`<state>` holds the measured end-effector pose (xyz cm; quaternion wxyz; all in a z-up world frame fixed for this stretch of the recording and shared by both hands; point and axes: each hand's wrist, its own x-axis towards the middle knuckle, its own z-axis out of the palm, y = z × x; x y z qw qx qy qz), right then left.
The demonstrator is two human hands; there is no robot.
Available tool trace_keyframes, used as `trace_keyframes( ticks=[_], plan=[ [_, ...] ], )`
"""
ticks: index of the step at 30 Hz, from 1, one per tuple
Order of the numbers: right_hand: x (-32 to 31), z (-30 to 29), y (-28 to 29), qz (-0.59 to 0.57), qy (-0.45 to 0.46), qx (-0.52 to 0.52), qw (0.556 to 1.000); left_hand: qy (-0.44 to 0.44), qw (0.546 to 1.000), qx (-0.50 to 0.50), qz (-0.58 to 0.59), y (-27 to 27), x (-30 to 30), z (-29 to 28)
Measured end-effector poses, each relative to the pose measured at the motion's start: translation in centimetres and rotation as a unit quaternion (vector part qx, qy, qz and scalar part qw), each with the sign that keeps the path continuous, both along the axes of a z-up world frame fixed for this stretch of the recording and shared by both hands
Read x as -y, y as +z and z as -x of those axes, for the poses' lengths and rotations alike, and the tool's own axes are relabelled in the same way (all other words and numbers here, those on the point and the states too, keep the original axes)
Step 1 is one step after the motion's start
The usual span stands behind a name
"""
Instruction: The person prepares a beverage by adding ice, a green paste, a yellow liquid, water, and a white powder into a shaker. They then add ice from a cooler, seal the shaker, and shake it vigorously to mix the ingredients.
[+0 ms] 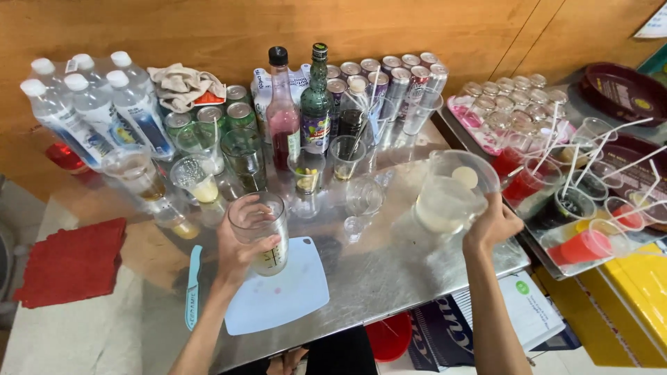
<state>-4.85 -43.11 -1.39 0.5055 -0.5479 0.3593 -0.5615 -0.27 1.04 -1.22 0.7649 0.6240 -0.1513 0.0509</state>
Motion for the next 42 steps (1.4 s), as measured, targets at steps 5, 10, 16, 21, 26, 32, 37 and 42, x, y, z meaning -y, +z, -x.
trace_keyframes(
  ticks=[5,10,16,21,26,32,37,42],
  plan=[
    [-1.7,3.8,3.7,0.005,0.087,-0.002,0.996,0.000,1.000,-0.006,-0.019,0.6,1.6,0.4],
    [-6.2,5.2,9.7,0.009,0.159,-0.001,0.987,-0.019,0.998,0.017,-0.060,0.6,3.4,1.1],
    [-10.6,5.0,14.6,0.115,0.272,-0.081,0.952,-0.034,0.998,0.031,-0.037,0.9,3.7,1.7],
    [-13.5,3.4,17.1,0.198,0.380,-0.121,0.896,-0.035,0.998,0.037,-0.025,1.7,3.2,2.4],
    [-14.9,0.7,17.4,0.242,0.421,-0.156,0.860,-0.034,0.999,0.028,-0.023,1.6,2.5,2.8],
    [-17.5,-0.2,18.9,0.277,0.462,-0.179,0.823,-0.022,0.999,0.025,-0.026,1.7,1.3,3.3],
    [-19.0,-0.6,19.2,0.299,0.476,-0.168,0.810,-0.017,0.999,0.020,-0.019,1.6,0.7,3.0],
    [-19.4,-1.8,18.6,0.338,0.484,-0.158,0.791,-0.011,0.999,0.032,-0.008,0.8,0.2,2.5]
  ],
)
